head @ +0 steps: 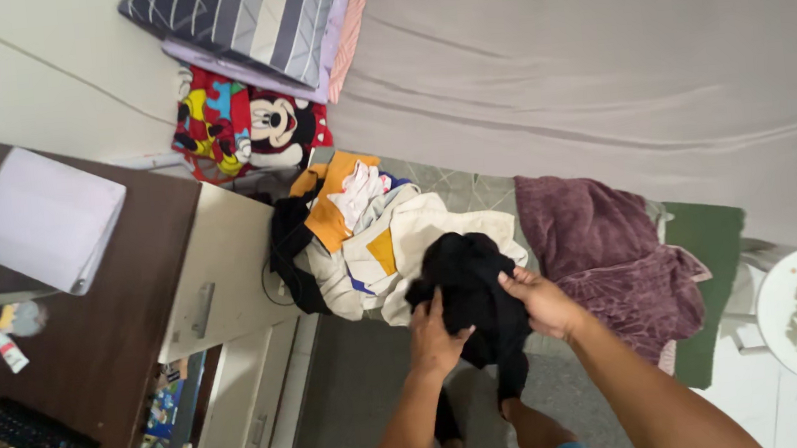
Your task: The person organizes items in a room by handling bottles on a desk, checking dishes in a sink, folding a t-shirt and a towel on a bed, and retrieving a paper note from a bag.
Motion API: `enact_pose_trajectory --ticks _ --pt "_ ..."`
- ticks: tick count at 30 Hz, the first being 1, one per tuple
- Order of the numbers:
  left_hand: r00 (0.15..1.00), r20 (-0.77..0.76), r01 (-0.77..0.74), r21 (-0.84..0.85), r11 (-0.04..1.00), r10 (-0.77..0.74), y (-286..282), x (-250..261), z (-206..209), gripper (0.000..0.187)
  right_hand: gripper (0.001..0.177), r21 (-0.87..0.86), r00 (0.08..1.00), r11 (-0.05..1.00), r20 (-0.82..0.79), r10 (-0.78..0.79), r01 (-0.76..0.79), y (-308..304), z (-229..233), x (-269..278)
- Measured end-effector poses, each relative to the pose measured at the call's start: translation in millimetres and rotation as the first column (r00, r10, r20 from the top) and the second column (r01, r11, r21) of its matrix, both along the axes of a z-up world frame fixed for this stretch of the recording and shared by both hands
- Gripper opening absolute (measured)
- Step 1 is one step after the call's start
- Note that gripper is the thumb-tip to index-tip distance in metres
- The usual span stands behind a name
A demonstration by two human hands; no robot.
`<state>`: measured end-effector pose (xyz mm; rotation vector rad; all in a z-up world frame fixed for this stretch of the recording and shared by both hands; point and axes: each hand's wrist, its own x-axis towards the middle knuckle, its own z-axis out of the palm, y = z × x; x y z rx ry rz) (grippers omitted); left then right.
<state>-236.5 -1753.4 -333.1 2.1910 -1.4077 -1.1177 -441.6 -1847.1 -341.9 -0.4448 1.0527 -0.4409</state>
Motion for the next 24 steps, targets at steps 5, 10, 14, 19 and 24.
enact_pose_trajectory --ticks 5,10,14,19,24 --pt "0.985 -0.16 0.017 -0.277 0.961 -0.064 -10.4 2.9 61.1 0.058 0.033 -0.289 0.986 0.943 0.041 -0.16 0.165 -24.2 115.5 -17.7" --pt "0.74 -0.671 -0.199 -0.155 0.968 0.045 -23.9 30.5 157.0 0.037 0.047 -0.572 0.843 0.788 -0.289 -0.453 0.227 -39.8 217.0 -52.7" --pt "0.094 -0.964 -0.179 0.23 0.956 0.25 -31.8 40.6 235.8 0.04 0.069 -0.743 0.922 0.668 -0.288 -0.258 -0.045 10.8 255.2 -55.3" --pt "-0.128 -0.957 -0.092 0.271 0.958 0.259 -14.6 40.6 294.5 0.041 0.108 -0.729 0.895 0.52 -0.36 0.263 -0.446 116.1 224.3 -20.0" --pt "0.354 -0.869 -0.446 0.168 0.879 0.346 3.5 67.8 317.3 0.036 0.077 -0.46 0.891 0.862 -0.454 -0.024 -0.211 125.0 241.5 -11.6"
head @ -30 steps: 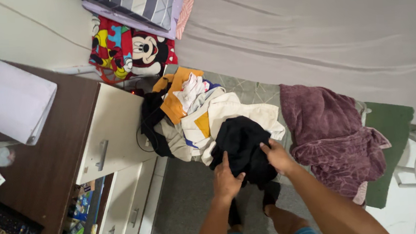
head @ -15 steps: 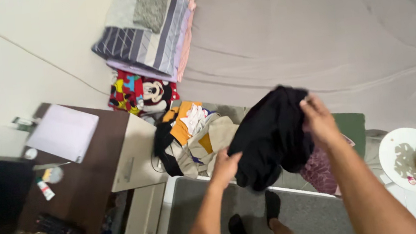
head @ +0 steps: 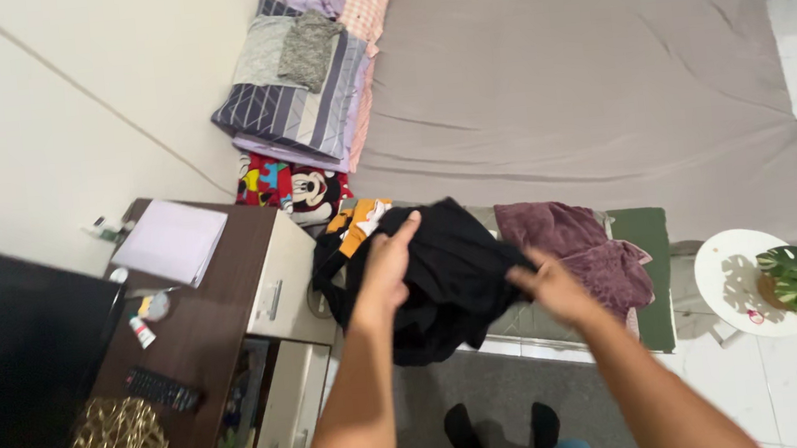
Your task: The person organizes items in a room by handling bottles on a desk, checking dishes in a sink, folding a t-shirt and a towel on a bed, and retrieving a paper note from a bag.
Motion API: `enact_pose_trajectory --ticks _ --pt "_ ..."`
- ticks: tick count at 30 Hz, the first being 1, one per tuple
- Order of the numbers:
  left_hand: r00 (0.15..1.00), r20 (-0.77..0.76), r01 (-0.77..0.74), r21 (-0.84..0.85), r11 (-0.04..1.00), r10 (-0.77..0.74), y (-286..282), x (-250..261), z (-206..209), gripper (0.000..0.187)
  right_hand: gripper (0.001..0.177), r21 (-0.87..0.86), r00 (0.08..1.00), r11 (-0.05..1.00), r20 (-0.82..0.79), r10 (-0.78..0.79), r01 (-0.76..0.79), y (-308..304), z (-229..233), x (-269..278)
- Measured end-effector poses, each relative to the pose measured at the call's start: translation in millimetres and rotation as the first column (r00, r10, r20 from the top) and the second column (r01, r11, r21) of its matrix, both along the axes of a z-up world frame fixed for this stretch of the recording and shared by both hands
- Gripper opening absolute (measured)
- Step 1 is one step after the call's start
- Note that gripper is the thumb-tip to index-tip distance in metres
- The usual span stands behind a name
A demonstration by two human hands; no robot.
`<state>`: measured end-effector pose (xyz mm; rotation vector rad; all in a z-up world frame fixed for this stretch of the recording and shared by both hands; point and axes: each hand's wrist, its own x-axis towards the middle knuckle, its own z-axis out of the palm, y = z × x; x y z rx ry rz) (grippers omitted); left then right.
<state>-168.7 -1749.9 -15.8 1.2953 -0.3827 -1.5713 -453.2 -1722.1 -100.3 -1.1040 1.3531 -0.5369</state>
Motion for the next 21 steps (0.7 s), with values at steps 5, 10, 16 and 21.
enact_pose_trajectory --ticks 5,10,16,21 --pt "0.736 0.677 0.079 -0.099 0.992 0.009 33.6 47.2 17.1 0.04 0.029 -0.503 0.983 0.848 0.153 -0.101 0.165 -55.9 84.7 -29.8" --pt "0.61 0.786 -0.088 -0.057 0.995 0.099 69.5 46.7 36.4 0.036 0.019 -0.635 0.951 0.71 0.244 -0.191 0.305 -59.6 126.7 -27.9" --pt "0.791 0.502 -0.253 -0.25 0.935 0.349 79.8 40.2 -14.3 0.057 0.017 -0.258 0.842 0.898 0.504 -0.191 0.358 -42.6 164.0 -31.4" --pt "0.613 0.765 -0.01 -0.241 0.97 0.197 101.7 -9.9 -11.4 0.091 0.019 -0.007 0.761 0.958 0.609 -0.224 0.287 -41.9 165.5 -47.1"
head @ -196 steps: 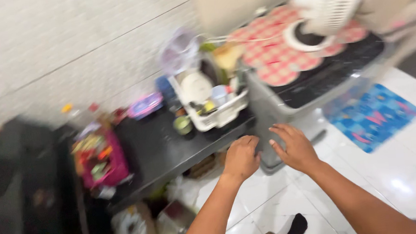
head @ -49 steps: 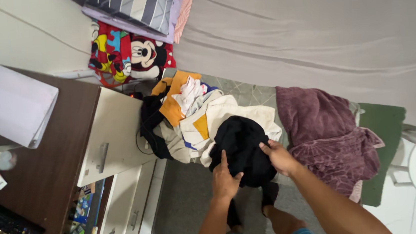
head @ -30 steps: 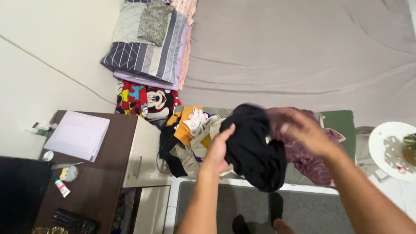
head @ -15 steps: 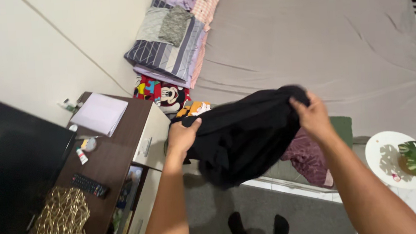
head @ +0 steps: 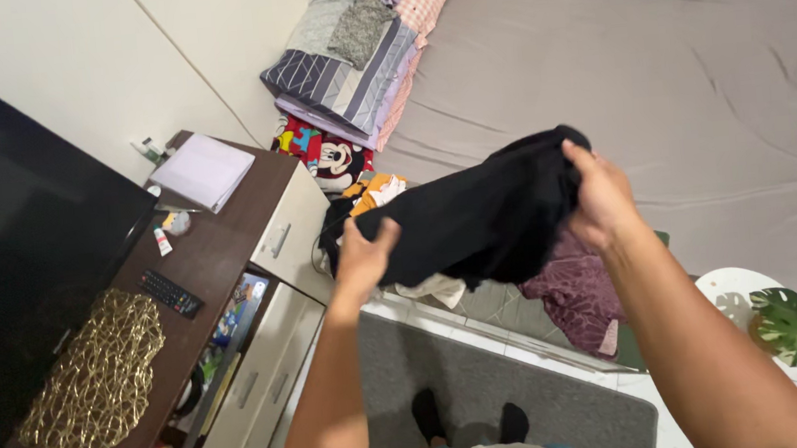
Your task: The person organizes items in a room by handling bottles on a desk, checking dishes in a sink, folding a t-shirt and a towel on a bed, and retrieving a paper note from a bag.
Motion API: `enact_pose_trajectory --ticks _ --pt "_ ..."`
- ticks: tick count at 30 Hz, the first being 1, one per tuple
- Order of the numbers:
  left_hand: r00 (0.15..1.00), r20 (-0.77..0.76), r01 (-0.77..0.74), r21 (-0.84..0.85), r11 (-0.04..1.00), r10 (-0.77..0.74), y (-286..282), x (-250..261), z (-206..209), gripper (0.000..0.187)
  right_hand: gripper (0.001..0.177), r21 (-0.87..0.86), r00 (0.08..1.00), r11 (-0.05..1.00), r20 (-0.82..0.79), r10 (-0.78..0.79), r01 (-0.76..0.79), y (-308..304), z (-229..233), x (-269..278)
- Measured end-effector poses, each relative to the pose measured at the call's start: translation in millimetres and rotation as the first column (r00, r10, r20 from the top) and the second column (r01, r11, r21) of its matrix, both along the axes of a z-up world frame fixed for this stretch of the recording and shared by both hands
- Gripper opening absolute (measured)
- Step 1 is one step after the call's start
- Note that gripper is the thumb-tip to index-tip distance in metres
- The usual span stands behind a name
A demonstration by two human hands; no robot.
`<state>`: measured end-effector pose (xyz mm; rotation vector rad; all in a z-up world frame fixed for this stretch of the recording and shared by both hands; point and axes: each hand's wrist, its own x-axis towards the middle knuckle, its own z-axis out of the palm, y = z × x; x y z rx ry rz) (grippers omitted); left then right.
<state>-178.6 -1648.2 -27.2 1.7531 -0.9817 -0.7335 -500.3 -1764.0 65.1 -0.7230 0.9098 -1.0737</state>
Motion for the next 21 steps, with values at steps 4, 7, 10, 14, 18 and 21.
enact_pose_trajectory --ticks 4,7,10,14,18,21 --pt "0.908 0.177 0.366 0.107 0.924 -0.38 39.2 -25.1 52.9 0.114 0.02 -0.029 0.953 0.999 0.304 -0.023 0.034 -20.8 -28.2 -16.4" --pt "0.694 0.429 0.31 0.547 0.778 -0.579 48.6 -33.2 72.5 0.112 0.021 0.018 0.933 1.0 0.359 -0.003 -0.003 -19.7 -40.4 -13.8" --pt "0.881 0.297 0.227 0.417 0.88 -0.367 49.3 -38.9 66.4 0.087 0.027 0.047 0.917 0.986 0.378 0.128 -0.157 5.8 -40.2 16.5" --pt "0.882 0.291 0.372 0.05 0.927 -0.37 28.9 -87.9 27.9 0.082 0.034 -0.297 0.312 0.701 0.737 0.6 -0.648 58.1 -38.9 56.2" --pt "0.895 0.311 0.361 -0.085 0.929 -0.319 27.1 -85.6 -10.1 0.037 0.039 -0.108 0.766 0.766 0.05 0.641 -0.634 63.8 -44.7 60.2" --pt "0.918 -0.163 0.322 -0.224 0.92 -0.361 46.0 -74.7 2.1 0.04 0.041 -0.133 0.808 0.8 -0.016 0.588 -0.585 22.6 -69.6 28.6"
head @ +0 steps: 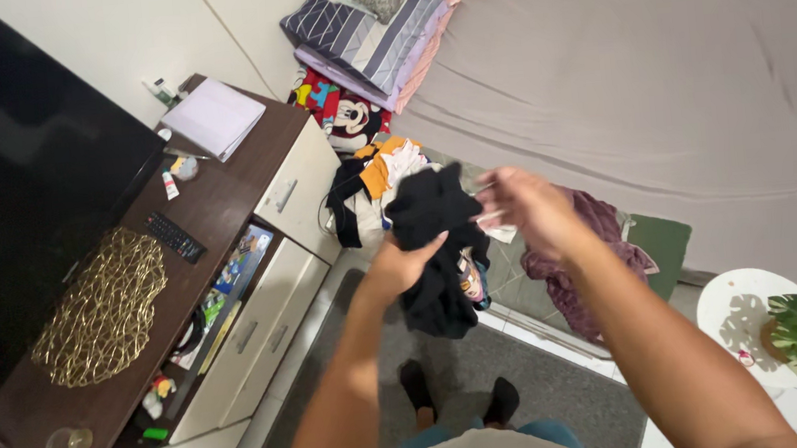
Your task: The person organizes items in a room by handling bottles on a desk, checking dishes in a sink, folding a t-shirt and a towel on a bed, and retrieving a paper note from a bag.
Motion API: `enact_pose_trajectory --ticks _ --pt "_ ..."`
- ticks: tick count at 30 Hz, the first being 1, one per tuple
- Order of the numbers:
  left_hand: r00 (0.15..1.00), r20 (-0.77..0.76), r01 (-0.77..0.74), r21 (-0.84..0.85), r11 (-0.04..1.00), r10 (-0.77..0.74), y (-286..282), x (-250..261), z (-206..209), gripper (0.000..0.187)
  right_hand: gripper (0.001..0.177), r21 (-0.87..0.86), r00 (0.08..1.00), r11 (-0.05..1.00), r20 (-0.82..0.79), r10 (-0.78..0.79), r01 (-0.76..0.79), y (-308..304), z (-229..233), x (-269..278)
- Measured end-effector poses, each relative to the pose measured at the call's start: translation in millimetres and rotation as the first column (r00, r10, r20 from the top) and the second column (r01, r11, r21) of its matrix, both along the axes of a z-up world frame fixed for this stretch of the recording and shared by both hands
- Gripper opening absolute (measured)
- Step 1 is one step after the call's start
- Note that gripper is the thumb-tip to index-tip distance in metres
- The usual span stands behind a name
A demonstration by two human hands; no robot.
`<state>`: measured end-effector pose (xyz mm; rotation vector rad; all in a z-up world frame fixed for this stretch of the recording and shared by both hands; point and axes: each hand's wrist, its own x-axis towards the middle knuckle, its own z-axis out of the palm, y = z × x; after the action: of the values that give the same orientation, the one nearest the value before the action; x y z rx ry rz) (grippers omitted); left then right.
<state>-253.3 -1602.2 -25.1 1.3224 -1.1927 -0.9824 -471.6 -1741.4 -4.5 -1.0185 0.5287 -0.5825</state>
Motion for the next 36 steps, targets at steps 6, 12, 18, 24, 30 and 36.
enact_pose_trajectory --ticks 6,12,18,24,30,36 --pt "0.963 -0.27 0.055 0.199 0.978 0.001 27.8 -15.8 90.0 0.049 0.054 0.141 0.991 0.986 -0.112 -0.072 0.088 -17.4 -108.5 6.2" --pt "0.929 -0.346 -0.004 0.351 0.936 0.133 49.7 27.0 144.2 0.056 0.047 -0.051 0.924 0.927 -0.122 0.363 -0.371 28.7 -197.3 54.3" --pt "0.954 -0.12 -0.245 0.215 0.945 0.274 32.9 124.0 114.5 0.062 0.085 0.617 0.889 0.675 0.092 0.448 -0.404 109.5 -158.8 60.1" --pt "0.68 0.724 -0.477 0.311 0.822 0.12 54.7 148.1 -1.6 0.081 0.073 0.403 0.779 0.701 0.052 0.625 -0.589 98.7 -150.1 33.9" --pt "0.951 -0.308 0.087 0.354 0.931 0.028 74.1 77.5 -116.2 0.07 0.06 0.077 0.618 0.672 -0.328 0.715 -0.737 107.1 -112.2 39.3" --pt "0.817 -0.576 0.265 0.317 0.911 -0.037 95.0 -1.4 -135.5 0.068 0.058 0.185 0.916 0.899 0.018 0.401 -0.397 89.0 -78.7 40.3"
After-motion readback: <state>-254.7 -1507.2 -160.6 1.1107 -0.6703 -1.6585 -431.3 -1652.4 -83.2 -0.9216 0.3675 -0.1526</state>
